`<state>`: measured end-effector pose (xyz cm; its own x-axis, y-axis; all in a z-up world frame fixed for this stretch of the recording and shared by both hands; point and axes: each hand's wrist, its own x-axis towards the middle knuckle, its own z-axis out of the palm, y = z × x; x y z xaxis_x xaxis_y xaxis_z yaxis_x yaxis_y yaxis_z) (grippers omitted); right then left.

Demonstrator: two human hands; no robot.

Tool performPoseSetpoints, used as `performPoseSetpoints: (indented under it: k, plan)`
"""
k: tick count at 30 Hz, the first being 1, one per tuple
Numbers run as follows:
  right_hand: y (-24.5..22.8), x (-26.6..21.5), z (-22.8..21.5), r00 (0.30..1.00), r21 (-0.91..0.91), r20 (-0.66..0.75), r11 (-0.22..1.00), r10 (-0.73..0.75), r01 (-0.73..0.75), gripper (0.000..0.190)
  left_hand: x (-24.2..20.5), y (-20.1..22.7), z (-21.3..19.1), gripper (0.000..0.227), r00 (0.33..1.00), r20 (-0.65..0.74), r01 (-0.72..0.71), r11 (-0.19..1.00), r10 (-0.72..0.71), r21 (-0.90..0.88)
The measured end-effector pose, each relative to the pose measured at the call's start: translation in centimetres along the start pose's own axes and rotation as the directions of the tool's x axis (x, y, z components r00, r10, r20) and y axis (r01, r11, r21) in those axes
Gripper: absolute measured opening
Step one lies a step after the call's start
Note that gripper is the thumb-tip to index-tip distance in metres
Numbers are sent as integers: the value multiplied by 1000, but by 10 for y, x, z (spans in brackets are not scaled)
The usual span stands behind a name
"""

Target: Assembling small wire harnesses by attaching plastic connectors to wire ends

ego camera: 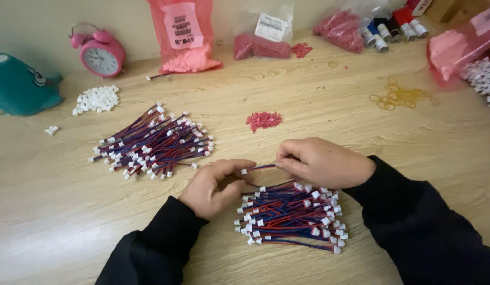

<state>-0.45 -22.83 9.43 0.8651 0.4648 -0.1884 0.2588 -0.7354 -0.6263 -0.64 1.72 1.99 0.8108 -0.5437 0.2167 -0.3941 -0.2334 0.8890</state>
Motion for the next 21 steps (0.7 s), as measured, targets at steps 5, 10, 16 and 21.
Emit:
performPoseSetpoints:
  k: [5,10,16,21]
  plan:
    - [4,5,3,999,50,-42,998,-20,23,20,6,-17,0,25,992,-91,78,996,-83,-52]
    - [19,23,3,983,77,-168,993,-75,89,20,10,-20,-4,22,980,-166,98,994,-106,-50]
    - [31,59,11,933,-58,-349,996,-87,71,13,17,-15,-8,19,980,-189,62,998,-61,0]
    - [66,89,15,901,-294,-420,955,-108,-23,15,34,-33,-4,20,960,-227,155,987,-162,-51]
